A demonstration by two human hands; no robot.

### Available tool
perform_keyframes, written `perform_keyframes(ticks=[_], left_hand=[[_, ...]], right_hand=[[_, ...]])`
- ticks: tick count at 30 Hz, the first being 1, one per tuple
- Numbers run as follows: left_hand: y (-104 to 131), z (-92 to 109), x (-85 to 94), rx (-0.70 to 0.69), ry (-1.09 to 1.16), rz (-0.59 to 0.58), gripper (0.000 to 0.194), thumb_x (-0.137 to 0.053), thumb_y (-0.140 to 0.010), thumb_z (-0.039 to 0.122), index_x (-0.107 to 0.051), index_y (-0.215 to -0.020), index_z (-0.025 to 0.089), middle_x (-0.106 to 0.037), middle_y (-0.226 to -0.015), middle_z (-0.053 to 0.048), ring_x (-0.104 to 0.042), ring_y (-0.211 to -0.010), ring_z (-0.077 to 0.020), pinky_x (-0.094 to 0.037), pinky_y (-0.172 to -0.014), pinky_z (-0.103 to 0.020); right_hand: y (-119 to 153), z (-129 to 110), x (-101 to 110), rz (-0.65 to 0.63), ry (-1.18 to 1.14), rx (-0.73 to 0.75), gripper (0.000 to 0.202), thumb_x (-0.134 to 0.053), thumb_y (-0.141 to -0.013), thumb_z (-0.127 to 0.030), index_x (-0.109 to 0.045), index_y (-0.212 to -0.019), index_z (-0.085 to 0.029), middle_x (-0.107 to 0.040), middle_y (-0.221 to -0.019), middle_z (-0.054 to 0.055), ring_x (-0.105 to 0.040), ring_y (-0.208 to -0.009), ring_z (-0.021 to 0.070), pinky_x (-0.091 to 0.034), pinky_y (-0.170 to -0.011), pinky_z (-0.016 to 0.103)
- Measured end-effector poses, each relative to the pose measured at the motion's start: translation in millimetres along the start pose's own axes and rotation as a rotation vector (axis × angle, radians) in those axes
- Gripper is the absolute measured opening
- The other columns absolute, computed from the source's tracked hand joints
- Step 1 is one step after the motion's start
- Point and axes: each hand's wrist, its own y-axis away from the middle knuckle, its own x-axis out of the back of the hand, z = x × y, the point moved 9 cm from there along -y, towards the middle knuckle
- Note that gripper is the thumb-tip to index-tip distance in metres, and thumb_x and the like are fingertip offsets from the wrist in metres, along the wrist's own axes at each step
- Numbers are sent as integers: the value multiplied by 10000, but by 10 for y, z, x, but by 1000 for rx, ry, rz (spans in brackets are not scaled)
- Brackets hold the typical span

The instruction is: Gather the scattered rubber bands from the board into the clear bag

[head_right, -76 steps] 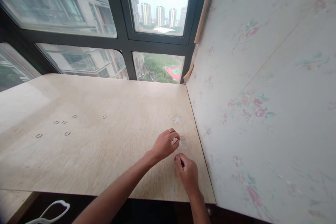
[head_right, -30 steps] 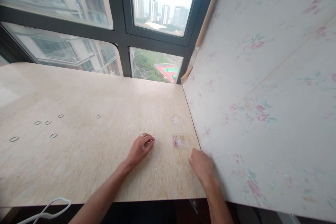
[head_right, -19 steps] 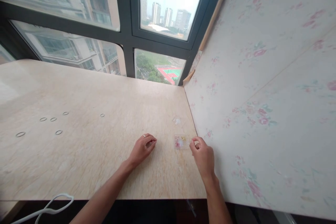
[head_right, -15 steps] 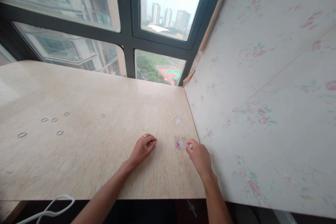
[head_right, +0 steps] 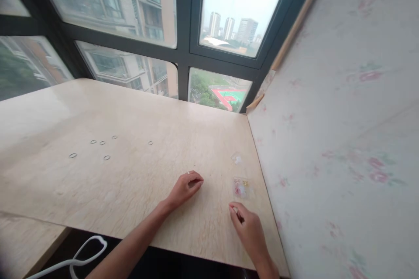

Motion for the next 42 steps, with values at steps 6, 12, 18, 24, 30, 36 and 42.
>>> perform_keyframes(ticks=[6,12,18,24,30,36,42], left_hand=[[9,-528,1101,156,-350,206,188,-489,-802,124,-640,-905,170,-633,-869,-38,-553,-672,-118,-441,-690,-247],[-153,-1023,2113,374,-754,246,254,-495,-846,222,-652,-1041,179,-630,-982,-65,-590,-801,-174,-436,-733,-277],[-370,-1168,2037,295,-949,-50,254,-438,-877,225,-688,-855,183,-635,-966,-76,-600,-849,-189,-425,-693,-267],[-459,-1149,1977,197,-988,-175,209,-466,-848,195,-643,-744,154,-638,-905,-102,-589,-830,-207,-403,-659,-279],[-448,-1011,1972,158,-958,-198,109,-516,-777,184,-615,-736,167,-649,-846,-56,-578,-732,-166,-395,-641,-262],[-464,-580,1626,101,-634,-56,40,-563,-706,188,-588,-724,162,-620,-719,-11,-538,-628,-123,-396,-603,-236],[-605,136,646,-15,-295,-114,60,-569,-733,185,-620,-737,156,-592,-633,16,-488,-550,-82,-386,-558,-203]], right_hand=[[156,-70,-226,119,119,24,531,-347,-878,-602,-737,-873,-243,-699,-639,40,-648,-516,177,-438,-499,240],[97,57,-242,114,216,15,557,-324,-857,-653,-742,-893,-288,-705,-625,15,-659,-499,189,-436,-435,245],[110,161,-304,82,237,47,472,-394,-856,-624,-741,-905,-308,-707,-627,-17,-657,-481,157,-441,-411,206],[107,22,-238,133,243,77,525,-336,-886,-629,-739,-878,-293,-704,-611,-18,-668,-490,156,-443,-410,205],[112,-115,-138,217,209,115,584,-289,-909,-618,-741,-837,-256,-701,-591,-6,-658,-459,154,-431,-409,213],[122,-137,-118,208,123,120,509,-335,-927,-543,-733,-859,-232,-707,-625,12,-654,-487,144,-437,-470,208],[102,-129,-115,156,17,67,401,-391,-925,-449,-718,-880,-222,-683,-605,9,-631,-503,137,-418,-506,214]])
